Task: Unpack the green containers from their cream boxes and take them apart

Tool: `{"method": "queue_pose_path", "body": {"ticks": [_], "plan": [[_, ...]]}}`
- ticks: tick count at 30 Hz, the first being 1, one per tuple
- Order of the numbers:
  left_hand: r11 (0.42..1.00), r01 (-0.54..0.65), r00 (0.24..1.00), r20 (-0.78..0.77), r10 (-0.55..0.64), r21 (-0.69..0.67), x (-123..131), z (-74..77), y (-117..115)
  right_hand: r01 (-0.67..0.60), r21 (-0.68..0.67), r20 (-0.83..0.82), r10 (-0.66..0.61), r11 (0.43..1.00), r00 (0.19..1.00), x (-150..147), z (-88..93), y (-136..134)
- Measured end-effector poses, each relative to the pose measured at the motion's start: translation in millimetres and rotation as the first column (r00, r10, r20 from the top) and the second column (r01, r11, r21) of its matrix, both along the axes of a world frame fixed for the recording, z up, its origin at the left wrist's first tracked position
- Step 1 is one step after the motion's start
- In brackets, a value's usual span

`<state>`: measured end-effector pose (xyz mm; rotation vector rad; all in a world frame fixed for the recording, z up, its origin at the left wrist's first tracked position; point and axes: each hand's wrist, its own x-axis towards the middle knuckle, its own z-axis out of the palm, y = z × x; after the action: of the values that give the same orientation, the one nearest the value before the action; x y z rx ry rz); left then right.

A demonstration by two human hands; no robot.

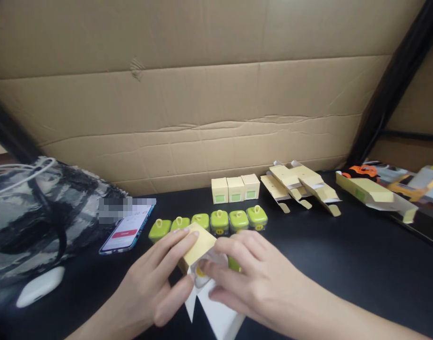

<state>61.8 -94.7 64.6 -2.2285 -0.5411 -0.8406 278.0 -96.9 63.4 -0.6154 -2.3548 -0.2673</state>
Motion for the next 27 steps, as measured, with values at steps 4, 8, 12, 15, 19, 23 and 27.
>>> {"method": "queue_pose_path", "body": {"ticks": [4,8,12,15,19,23,27], "plan": [[0.999,-0.033,0.999,-0.004,0.032,-0.028,-1,0.4,-2,-0.026,0.048,0.018,0.025,0.999,1.0,-6,-5.5,-3],[0.971,-0.004,0.998,0.058,0.019,-0.24,-8,-1.1,2,-0.045,0.069,-0.044,0.048,0.997,0.998,15,11.0,2],[0.826,0.306,0.912,0.395,-0.111,-0.473,-15,-17.8,4,0.137,-0.105,-0.088,-0.146,0.985,0.985,63,35.2,28],[0.692,0.508,0.783,0.609,-0.124,-0.512,-16,-38.0,3,0.334,-0.088,0.039,-0.332,0.939,0.943,96,35.1,52],[0.499,0.661,0.693,0.71,-0.12,-0.561,-15,-61.2,5,0.444,-0.085,0.28,-0.406,0.892,0.87,113,11.0,71],[0.419,0.695,0.694,0.698,-0.179,-0.584,-15,-69.3,9,0.458,-0.106,0.342,-0.4,0.883,0.85,109,-11.2,78],[0.449,0.681,0.701,0.692,-0.172,-0.579,-16,-67.4,8,0.498,-0.092,0.321,-0.448,0.862,0.835,105,-10.2,72]]}}
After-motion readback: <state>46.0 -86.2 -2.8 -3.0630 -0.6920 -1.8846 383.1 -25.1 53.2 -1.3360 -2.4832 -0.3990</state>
